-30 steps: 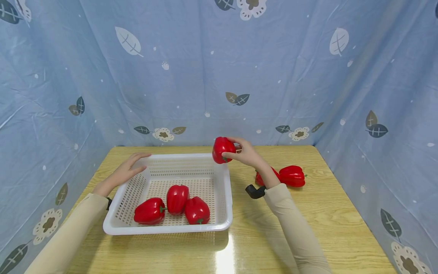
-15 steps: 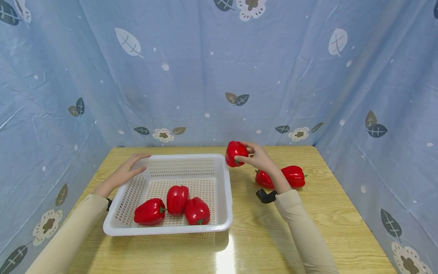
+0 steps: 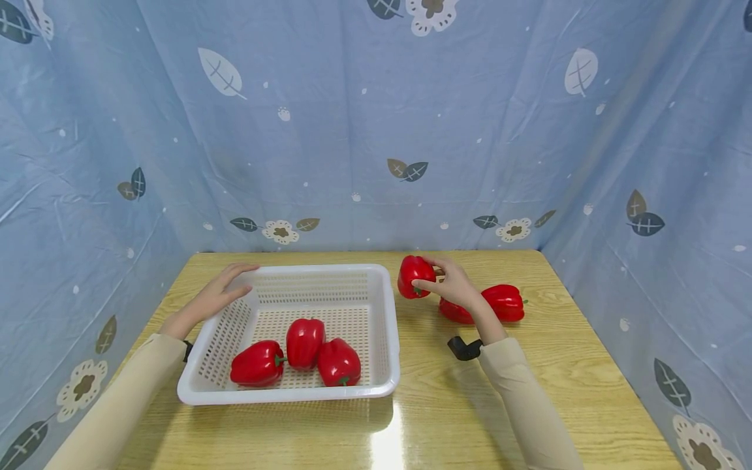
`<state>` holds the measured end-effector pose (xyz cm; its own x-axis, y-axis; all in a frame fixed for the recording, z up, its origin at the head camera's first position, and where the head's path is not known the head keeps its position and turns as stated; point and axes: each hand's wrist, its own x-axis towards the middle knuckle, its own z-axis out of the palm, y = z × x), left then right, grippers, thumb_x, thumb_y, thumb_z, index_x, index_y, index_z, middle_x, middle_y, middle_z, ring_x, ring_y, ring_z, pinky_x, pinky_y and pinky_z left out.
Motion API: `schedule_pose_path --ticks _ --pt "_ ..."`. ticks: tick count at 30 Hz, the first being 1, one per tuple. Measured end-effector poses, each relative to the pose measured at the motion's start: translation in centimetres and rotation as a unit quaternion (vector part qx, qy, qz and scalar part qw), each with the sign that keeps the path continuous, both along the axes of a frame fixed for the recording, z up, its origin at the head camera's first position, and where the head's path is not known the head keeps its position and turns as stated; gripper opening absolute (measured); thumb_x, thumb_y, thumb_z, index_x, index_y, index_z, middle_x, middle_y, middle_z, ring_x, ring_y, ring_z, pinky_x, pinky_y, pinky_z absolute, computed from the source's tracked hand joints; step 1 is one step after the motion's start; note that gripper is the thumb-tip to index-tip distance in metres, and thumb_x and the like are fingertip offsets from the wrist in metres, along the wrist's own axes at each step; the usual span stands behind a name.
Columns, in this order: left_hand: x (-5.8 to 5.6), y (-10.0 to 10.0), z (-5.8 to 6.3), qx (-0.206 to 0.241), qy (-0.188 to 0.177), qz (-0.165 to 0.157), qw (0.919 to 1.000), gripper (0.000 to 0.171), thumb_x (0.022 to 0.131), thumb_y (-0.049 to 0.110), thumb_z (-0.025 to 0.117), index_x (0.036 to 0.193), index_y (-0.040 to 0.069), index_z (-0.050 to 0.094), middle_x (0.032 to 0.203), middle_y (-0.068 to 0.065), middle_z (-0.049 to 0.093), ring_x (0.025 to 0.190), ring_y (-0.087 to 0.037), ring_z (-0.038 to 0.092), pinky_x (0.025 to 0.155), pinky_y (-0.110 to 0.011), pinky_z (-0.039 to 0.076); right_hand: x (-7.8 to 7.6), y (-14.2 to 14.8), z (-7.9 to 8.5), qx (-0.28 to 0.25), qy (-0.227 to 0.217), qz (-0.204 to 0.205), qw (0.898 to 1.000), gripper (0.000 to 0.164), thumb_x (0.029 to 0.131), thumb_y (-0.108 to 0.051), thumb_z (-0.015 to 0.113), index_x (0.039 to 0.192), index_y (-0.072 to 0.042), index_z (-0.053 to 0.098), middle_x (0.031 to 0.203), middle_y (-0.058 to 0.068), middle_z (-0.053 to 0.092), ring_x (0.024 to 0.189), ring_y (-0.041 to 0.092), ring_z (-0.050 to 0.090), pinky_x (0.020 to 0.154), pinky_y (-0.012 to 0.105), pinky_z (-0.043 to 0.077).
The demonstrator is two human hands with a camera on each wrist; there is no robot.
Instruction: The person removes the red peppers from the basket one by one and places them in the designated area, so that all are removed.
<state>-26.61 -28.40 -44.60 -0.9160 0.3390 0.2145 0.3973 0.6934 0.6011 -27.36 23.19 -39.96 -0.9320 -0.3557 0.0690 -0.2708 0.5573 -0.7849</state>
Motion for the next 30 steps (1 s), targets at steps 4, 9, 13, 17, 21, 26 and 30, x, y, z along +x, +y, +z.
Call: schedule_pose_path --ticks 4,9,13,17,21,26,30 --pt "0.0 0.0 0.0 0.0 0.001 0.0 1.0 0.049 0.093 0.027 0.054 0.139 0.015 0.041 0.143 -0.015 0.035 0.131 -0.039 0.032 0.1 -0.065 0.029 0.2 0.2 -0.9 0.011 0.006 -0.003 1.0 0.066 0.083 -0.033 0.069 0.137 -0.004 0.043 0.136 0.021 0.044 0.115 0.042 0.05 0.083 0.047 0.052" --pt "-0.1 0.1 0.0 0.002 0.0 -0.001 1.0 0.049 0.093 0.027 0.054 0.139 0.013 0.041 0.143 -0.017 0.034 0.131 -0.039 0.031 0.101 -0.065 0.028 0.5 0.3 -1.8 0.023 0.019 -0.004 1.0 0.066 0.082 -0.034 0.07 0.136 -0.004 0.045 0.131 0.02 0.049 0.109 0.038 0.054 0.078 0.04 0.054" --pt "0.0 0.1 0.0 0.001 -0.001 -0.001 1.0 0.049 0.094 0.028 0.054 0.139 0.012 0.041 0.143 -0.017 0.035 0.131 -0.038 0.031 0.1 -0.065 0.028 0.8 0.2 -2.5 0.017 0.015 0.0 1.0 0.067 0.081 -0.033 0.071 0.136 -0.004 0.045 0.131 0.019 0.05 0.106 0.035 0.056 0.08 0.039 0.053" --pt "0.0 0.2 0.0 0.001 0.0 -0.001 1.0 0.049 0.094 0.028 0.053 0.139 0.011 0.041 0.143 -0.018 0.035 0.131 -0.039 0.031 0.1 -0.065 0.028 1.1 0.1 -3.3 0.022 0.016 0.01 1.0 0.068 0.081 -0.036 0.07 0.136 -0.004 0.044 0.131 0.018 0.05 0.104 0.032 0.057 0.079 0.037 0.052" --pt "0.0 0.2 0.1 0.001 0.0 0.001 1.0 0.049 0.094 0.029 0.053 0.139 0.013 0.041 0.143 -0.018 0.034 0.132 -0.038 0.031 0.101 -0.065 0.027 1.3 0.0 -4.1 0.036 0.025 0.01 0.999 0.069 0.081 -0.037 0.071 0.136 -0.004 0.045 0.127 0.018 0.054 0.098 0.028 0.057 0.073 0.032 0.051" --pt "0.0 0.1 0.1 0.001 0.002 -0.002 1.0 0.049 0.094 0.028 0.053 0.139 0.011 0.041 0.143 -0.018 0.034 0.131 -0.039 0.031 0.101 -0.065 0.027 1.6 0.0 -4.9 0.045 0.034 0.004 0.998 0.068 0.08 -0.034 0.072 0.135 -0.003 0.046 0.122 0.019 0.056 0.091 0.028 0.056 0.069 0.032 0.051" --pt "0.0 0.1 0.1 0.003 0.001 -0.002 1.0 0.05 0.094 0.029 0.053 0.138 0.011 0.041 0.143 -0.017 0.035 0.13 -0.039 0.032 0.1 -0.065 0.028 1.8 0.0 -5.4 0.05 0.039 -0.001 0.998 0.068 0.08 -0.034 0.072 0.135 -0.002 0.046 0.123 0.02 0.055 0.095 0.029 0.056 0.074 0.033 0.051"
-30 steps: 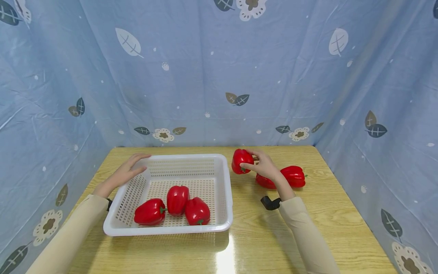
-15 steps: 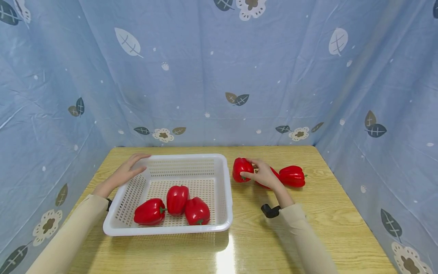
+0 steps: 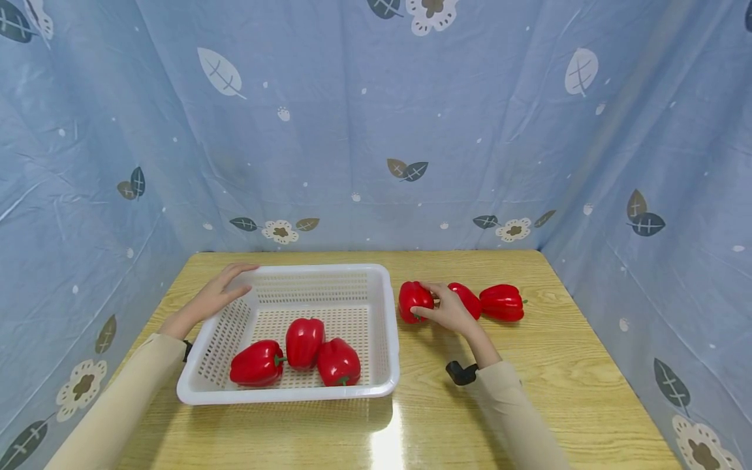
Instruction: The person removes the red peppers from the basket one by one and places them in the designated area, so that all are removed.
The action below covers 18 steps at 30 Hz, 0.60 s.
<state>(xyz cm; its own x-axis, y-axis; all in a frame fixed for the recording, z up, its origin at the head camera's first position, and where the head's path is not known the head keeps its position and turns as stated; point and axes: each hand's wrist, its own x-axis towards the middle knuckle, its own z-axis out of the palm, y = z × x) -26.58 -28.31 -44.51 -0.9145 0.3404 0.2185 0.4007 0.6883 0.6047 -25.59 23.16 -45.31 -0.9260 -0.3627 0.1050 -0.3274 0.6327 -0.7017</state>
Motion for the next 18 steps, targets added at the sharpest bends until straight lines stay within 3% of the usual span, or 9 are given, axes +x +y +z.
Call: schedule_pose_path --ticks 5,12,18 --pt "0.0 -0.02 0.01 -0.001 -0.001 0.001 1.0 0.05 0.094 0.03 0.053 0.139 0.013 0.041 0.143 -0.017 0.035 0.13 -0.039 0.033 0.099 -0.065 0.03 0.29 -0.12 -0.41 0.006 0.015 -0.004 1.0 0.068 0.079 -0.031 0.074 0.134 -0.001 0.047 0.124 0.02 0.054 0.094 0.027 0.053 0.072 0.033 0.05" --pt "0.08 -0.06 -0.04 0.004 -0.004 0.003 1.0 0.05 0.093 0.031 0.054 0.139 0.015 0.041 0.143 -0.014 0.036 0.129 -0.037 0.035 0.098 -0.064 0.032 0.58 -0.35 -0.77 0.022 0.041 -0.003 0.999 0.068 0.079 -0.029 0.074 0.134 0.0 0.046 0.127 0.023 0.051 0.107 0.035 0.053 0.082 0.047 0.051" --pt "-0.01 -0.06 -0.04 0.004 0.005 -0.004 1.0 0.048 0.093 0.027 0.054 0.138 0.015 0.041 0.142 -0.016 0.036 0.129 -0.039 0.034 0.099 -0.065 0.03 0.86 -0.64 -0.89 0.024 0.051 -0.009 0.998 0.065 0.079 -0.026 0.074 0.132 0.001 0.048 0.126 0.025 0.05 0.106 0.039 0.054 0.083 0.05 0.051"
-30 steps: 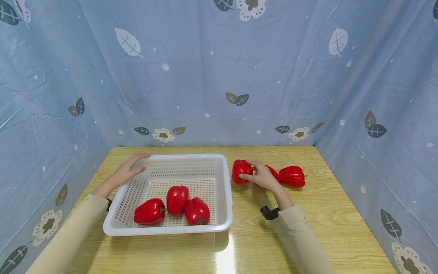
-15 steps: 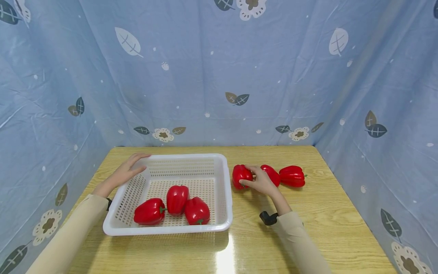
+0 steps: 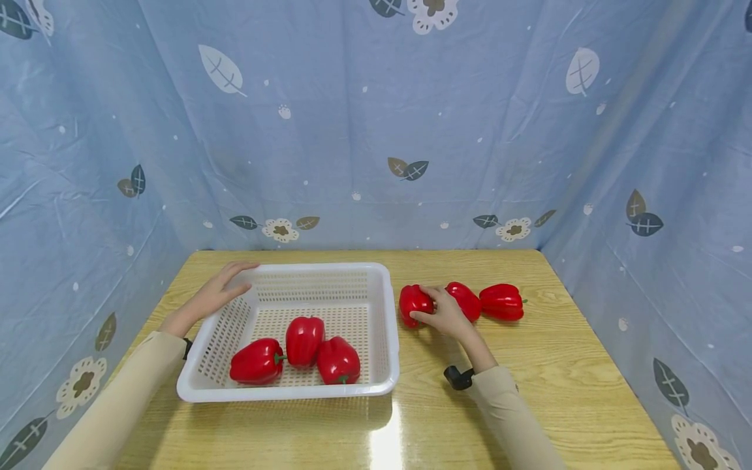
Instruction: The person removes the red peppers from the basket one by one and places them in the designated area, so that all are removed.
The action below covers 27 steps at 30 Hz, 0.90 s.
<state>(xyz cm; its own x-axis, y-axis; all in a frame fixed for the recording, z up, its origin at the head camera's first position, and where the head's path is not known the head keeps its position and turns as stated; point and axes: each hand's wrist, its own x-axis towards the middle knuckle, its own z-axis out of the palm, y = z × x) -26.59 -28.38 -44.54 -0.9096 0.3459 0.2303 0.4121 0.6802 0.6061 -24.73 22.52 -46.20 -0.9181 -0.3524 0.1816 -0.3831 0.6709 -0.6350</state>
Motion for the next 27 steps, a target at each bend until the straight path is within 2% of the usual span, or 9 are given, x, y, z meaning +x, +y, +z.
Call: schedule_pose_path --ticks 9,13,21,24,27 --pt "0.0 0.1 0.1 0.004 -0.004 -0.003 1.0 0.05 0.093 0.027 0.054 0.138 0.012 0.041 0.142 -0.019 0.035 0.13 -0.039 0.032 0.1 -0.065 0.029 0.1 -0.1 0.2 0.013 0.009 -0.001 1.0 0.063 0.08 -0.025 0.073 0.131 0.001 0.049 0.126 0.024 0.05 0.102 0.034 0.053 0.08 0.045 0.051" --pt "0.0 0.1 0.1 0.003 -0.006 -0.004 1.0 0.05 0.093 0.026 0.054 0.138 0.009 0.041 0.142 -0.019 0.035 0.131 -0.039 0.032 0.1 -0.065 0.028 0.1 0.0 0.3 0.015 0.009 0.002 1.0 0.062 0.079 -0.025 0.073 0.13 0.001 0.049 0.124 0.023 0.051 0.091 0.029 0.052 0.073 0.037 0.05" --pt "0.1 0.1 0.1 0.005 -0.007 0.0 1.0 0.049 0.093 0.027 0.054 0.138 0.014 0.042 0.143 -0.017 0.035 0.13 -0.038 0.032 0.1 -0.064 0.029 0.2 0.1 1.1 0.011 0.014 0.017 1.0 0.061 0.08 -0.026 0.073 0.13 0.0 0.049 0.123 0.023 0.05 0.072 0.024 0.049 0.059 0.026 0.042" --pt "0.2 0.1 0.2 0.007 -0.007 -0.001 1.0 0.049 0.093 0.027 0.055 0.138 0.014 0.042 0.143 -0.018 0.035 0.131 -0.038 0.032 0.1 -0.064 0.029 0.2 0.0 1.8 0.018 0.015 0.018 1.0 0.062 0.081 -0.027 0.072 0.131 -0.001 0.048 0.125 0.024 0.049 0.068 0.023 0.047 0.057 0.028 0.041" --pt "0.2 0.1 0.2 0.007 -0.005 -0.001 1.0 0.049 0.093 0.026 0.055 0.138 0.014 0.042 0.142 -0.017 0.035 0.131 -0.038 0.032 0.1 -0.064 0.029 0.2 -0.2 2.4 0.031 0.022 0.014 0.999 0.062 0.081 -0.029 0.071 0.132 -0.003 0.048 0.128 0.022 0.048 0.078 0.026 0.051 0.064 0.034 0.046"
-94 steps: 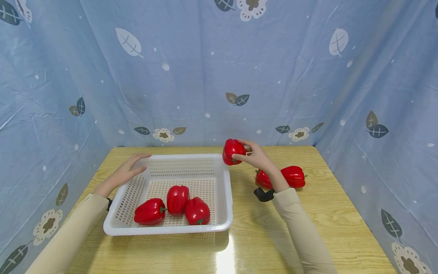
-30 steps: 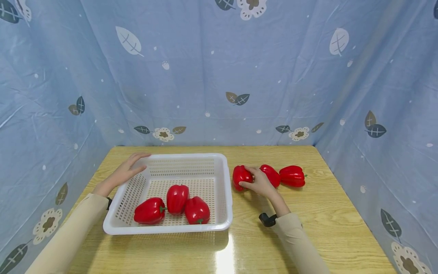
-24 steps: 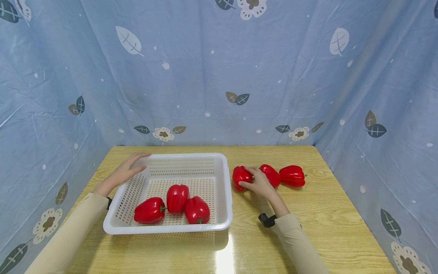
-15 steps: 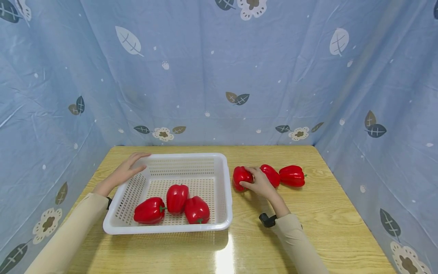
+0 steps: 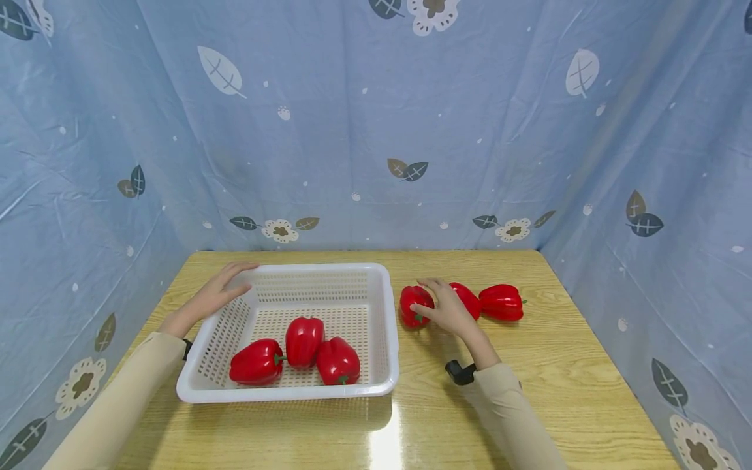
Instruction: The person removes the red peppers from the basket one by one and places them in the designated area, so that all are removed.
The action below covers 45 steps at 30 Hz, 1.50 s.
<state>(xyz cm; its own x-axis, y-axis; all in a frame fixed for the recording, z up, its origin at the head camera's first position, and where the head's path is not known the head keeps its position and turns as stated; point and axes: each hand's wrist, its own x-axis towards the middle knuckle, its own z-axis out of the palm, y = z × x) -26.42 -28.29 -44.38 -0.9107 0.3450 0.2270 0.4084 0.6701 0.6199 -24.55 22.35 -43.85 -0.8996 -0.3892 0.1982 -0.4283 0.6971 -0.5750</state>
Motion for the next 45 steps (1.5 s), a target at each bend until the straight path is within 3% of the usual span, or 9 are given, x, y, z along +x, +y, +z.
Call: schedule_pose_path --ticks 8,13,22,30,39,45 --pt "-0.1 -0.1 -0.1 -0.006 0.005 0.0 1.0 0.049 0.093 0.027 0.055 0.138 0.014 0.042 0.141 -0.016 0.037 0.13 -0.038 0.033 0.099 -0.065 0.03 -0.1 -0.7 1.5 -0.011 -0.007 0.015 1.0 0.063 0.083 -0.033 0.069 0.135 -0.005 0.046 0.132 0.019 0.046 0.088 0.031 0.054 0.074 0.044 0.051" --pt "-0.1 -0.1 -0.2 -0.002 0.002 0.001 1.0 0.049 0.093 0.026 0.055 0.138 0.014 0.042 0.142 -0.017 0.036 0.13 -0.038 0.033 0.099 -0.065 0.03 -0.1 -1.3 2.4 -0.029 -0.011 0.021 0.999 0.063 0.084 -0.035 0.067 0.136 -0.007 0.045 0.133 0.017 0.045 0.118 0.037 0.046 0.094 0.055 0.043" --pt "-0.1 -0.1 0.0 -0.006 -0.002 0.003 1.0 0.049 0.093 0.027 0.054 0.139 0.015 0.041 0.142 -0.018 0.035 0.129 -0.039 0.033 0.099 -0.065 0.03 0.2 -2.7 4.0 -0.036 -0.016 0.032 0.999 0.058 0.084 -0.032 0.068 0.135 -0.013 0.047 0.134 0.011 0.046 0.121 0.032 0.044 0.098 0.053 0.041" --pt "0.0 -0.1 0.0 -0.005 -0.009 0.005 0.9999 0.049 0.093 0.028 0.055 0.139 0.018 0.041 0.143 -0.015 0.035 0.13 -0.037 0.033 0.099 -0.065 0.03 0.1 -4.3 4.7 -0.027 0.015 0.078 0.996 0.059 0.082 -0.032 0.071 0.132 -0.009 0.051 0.131 0.012 0.051 0.114 0.03 0.05 0.088 0.051 0.048" --pt "-0.1 -0.1 -0.1 -0.01 0.006 0.001 0.9999 0.048 0.093 0.025 0.055 0.138 0.016 0.042 0.141 -0.016 0.037 0.128 -0.039 0.035 0.098 -0.065 0.03 0.9 -6.1 4.8 -0.005 0.014 0.121 0.993 0.059 0.081 -0.029 0.071 0.132 -0.006 0.051 0.131 0.016 0.049 0.117 0.032 0.047 0.091 0.054 0.045" --pt "0.0 0.0 0.0 -0.003 -0.005 0.003 1.0 0.048 0.093 0.025 0.055 0.139 0.018 0.041 0.142 -0.016 0.036 0.129 -0.037 0.034 0.099 -0.064 0.031 1.4 -7.3 4.4 0.002 -0.002 0.148 0.989 0.057 0.083 -0.031 0.069 0.131 -0.007 0.051 0.132 0.014 0.049 0.12 0.03 0.046 0.092 0.049 0.047"
